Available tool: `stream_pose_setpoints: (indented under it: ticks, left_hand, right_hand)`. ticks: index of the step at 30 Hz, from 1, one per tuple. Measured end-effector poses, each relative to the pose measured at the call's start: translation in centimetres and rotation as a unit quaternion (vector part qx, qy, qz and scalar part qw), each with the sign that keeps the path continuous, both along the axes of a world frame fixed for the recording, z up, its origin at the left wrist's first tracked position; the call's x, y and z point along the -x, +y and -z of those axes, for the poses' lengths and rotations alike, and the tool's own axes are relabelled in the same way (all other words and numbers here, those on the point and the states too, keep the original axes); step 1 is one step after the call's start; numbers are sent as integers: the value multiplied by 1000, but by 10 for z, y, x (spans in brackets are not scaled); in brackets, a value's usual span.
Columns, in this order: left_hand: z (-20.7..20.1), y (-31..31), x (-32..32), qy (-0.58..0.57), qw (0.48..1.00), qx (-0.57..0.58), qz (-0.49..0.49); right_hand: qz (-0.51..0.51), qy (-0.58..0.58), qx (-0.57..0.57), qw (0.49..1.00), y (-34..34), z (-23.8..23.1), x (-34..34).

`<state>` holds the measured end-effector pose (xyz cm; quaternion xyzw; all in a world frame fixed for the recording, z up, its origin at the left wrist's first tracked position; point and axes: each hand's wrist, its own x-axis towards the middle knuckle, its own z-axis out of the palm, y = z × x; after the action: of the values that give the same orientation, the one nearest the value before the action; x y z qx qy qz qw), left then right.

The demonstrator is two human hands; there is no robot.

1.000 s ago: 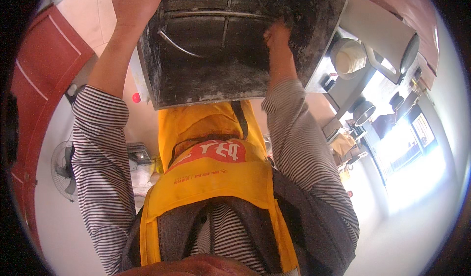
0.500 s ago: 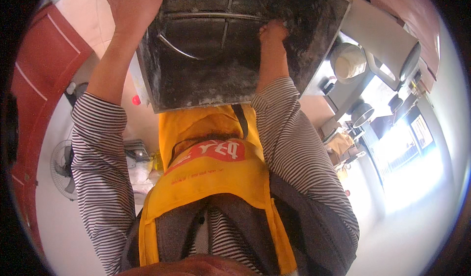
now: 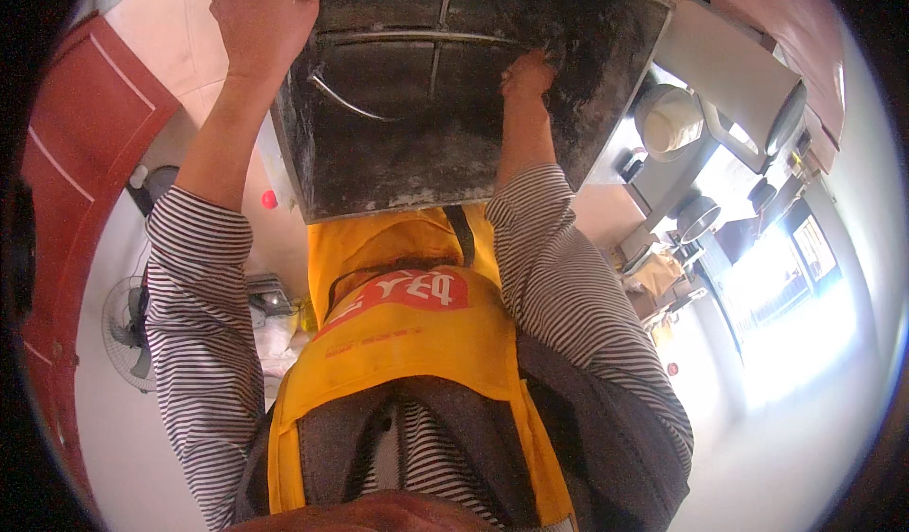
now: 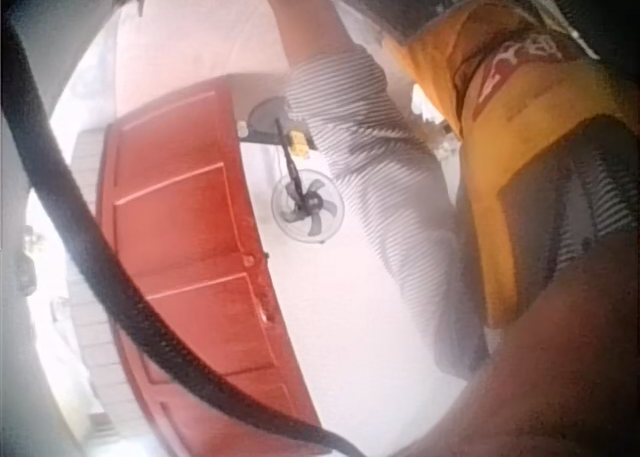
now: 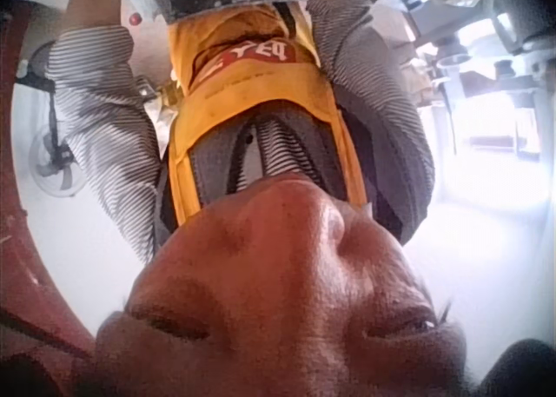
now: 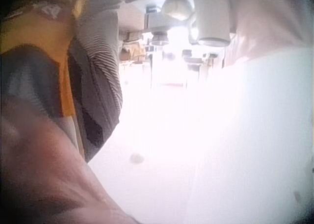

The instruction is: The person cleans the interior of a large industrial dough mixer using a small brush and a scraper. They scrub the sides and bottom of the mixing bowl and remove dough residue from the metal mixing arms.

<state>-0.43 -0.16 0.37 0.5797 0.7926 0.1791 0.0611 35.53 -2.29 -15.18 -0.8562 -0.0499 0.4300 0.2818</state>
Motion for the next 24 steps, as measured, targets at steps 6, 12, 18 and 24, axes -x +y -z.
stream_pose_setpoints:
  ticks: [6,12,18,24]
  left_hand:
    - [-1,5,1,-16,1000,-15,8]
    - [-3,0,-1,-18,1000,-4,-5]
    - [-4,-1,-1,-15,1000,-16,9]
    - [-1,4,1,-11,1000,-22,14]
  right_hand:
    - [-35,63,58,996,35,17,-22]
    - [-30,56,65,996,-4,-43,-12]
    - [-42,109,26,993,-14,-47,-37]
    - [-422,-138,101,890,-17,10,-107]
